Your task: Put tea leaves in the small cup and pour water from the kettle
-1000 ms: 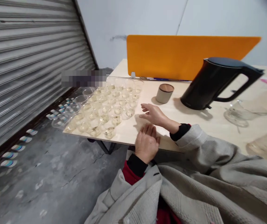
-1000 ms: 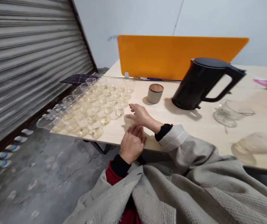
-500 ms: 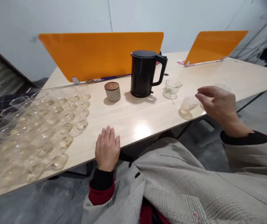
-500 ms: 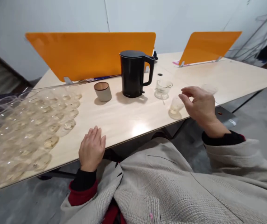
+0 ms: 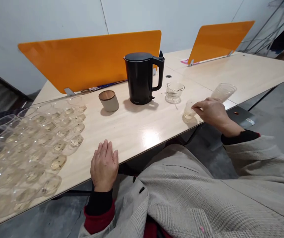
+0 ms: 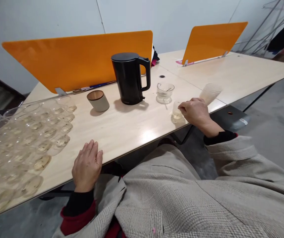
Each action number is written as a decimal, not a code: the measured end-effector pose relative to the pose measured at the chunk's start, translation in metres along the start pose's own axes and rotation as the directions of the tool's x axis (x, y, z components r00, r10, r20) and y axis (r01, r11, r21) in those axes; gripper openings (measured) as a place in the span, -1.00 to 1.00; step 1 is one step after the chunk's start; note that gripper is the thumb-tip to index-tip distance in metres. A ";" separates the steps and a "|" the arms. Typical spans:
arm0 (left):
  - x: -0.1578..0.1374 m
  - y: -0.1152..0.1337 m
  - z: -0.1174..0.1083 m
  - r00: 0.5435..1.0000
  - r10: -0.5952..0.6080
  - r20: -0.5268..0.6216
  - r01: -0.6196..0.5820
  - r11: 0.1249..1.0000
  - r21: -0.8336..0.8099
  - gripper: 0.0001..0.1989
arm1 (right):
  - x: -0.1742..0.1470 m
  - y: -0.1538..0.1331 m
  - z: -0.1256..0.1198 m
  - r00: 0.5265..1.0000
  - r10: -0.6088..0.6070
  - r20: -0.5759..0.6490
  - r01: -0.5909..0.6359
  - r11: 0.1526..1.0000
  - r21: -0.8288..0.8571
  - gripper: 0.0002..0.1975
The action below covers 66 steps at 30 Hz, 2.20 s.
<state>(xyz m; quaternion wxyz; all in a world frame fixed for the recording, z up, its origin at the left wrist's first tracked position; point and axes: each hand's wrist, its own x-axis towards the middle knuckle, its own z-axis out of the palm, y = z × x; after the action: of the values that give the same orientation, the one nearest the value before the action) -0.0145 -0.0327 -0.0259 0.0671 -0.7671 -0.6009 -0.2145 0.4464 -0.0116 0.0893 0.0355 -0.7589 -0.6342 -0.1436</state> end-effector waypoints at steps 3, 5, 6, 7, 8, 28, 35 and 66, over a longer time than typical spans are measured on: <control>0.000 -0.001 0.001 1.000 0.007 -0.020 -0.008 1.000 -0.011 -0.46 | 0.002 0.005 0.007 0.998 0.001 -0.056 0.003 0.998 0.065 -0.75; -0.001 -0.001 0.001 0.999 0.010 -0.037 -0.011 1.000 -0.024 -0.48 | 0.003 0.009 0.013 0.993 0.010 -0.118 0.006 0.992 0.128 -0.82; -0.001 -0.001 0.001 0.999 0.010 -0.040 -0.012 0.999 -0.030 -0.48 | 0.003 0.011 0.016 0.989 0.014 -0.148 0.010 0.987 0.162 -0.85; -0.001 -0.001 0.001 0.999 0.011 -0.040 -0.013 0.999 -0.036 -0.48 | 0.004 0.013 0.018 0.984 0.019 -0.177 0.016 0.981 0.195 -0.87; -0.001 -0.001 0.001 0.999 0.011 -0.040 -0.013 0.999 -0.041 -0.48 | 0.004 0.014 0.019 0.979 0.024 -0.203 0.023 0.974 0.225 -0.89; -0.002 0.008 -0.002 0.999 -0.038 0.019 0.038 0.999 0.004 -0.51 | -0.002 -0.117 -0.039 0.792 -0.223 -0.568 0.541 0.688 0.484 -0.81; -0.003 0.010 -0.005 0.998 -0.053 0.044 0.053 0.999 0.006 -0.51 | 0.033 -0.227 0.006 0.762 -0.456 -0.460 0.645 0.468 0.604 -0.80; -0.005 0.013 -0.005 0.997 -0.056 0.046 0.056 0.998 0.002 -0.51 | 0.056 -0.263 0.010 0.725 -0.499 -0.474 0.686 0.468 0.557 -0.64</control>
<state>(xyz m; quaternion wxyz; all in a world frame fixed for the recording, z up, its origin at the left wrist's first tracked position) -0.0045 -0.0425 -0.0211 0.0474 -0.7546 -0.6237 -0.1985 0.2012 0.0950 0.0609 0.3462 -0.3905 -0.8529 0.0131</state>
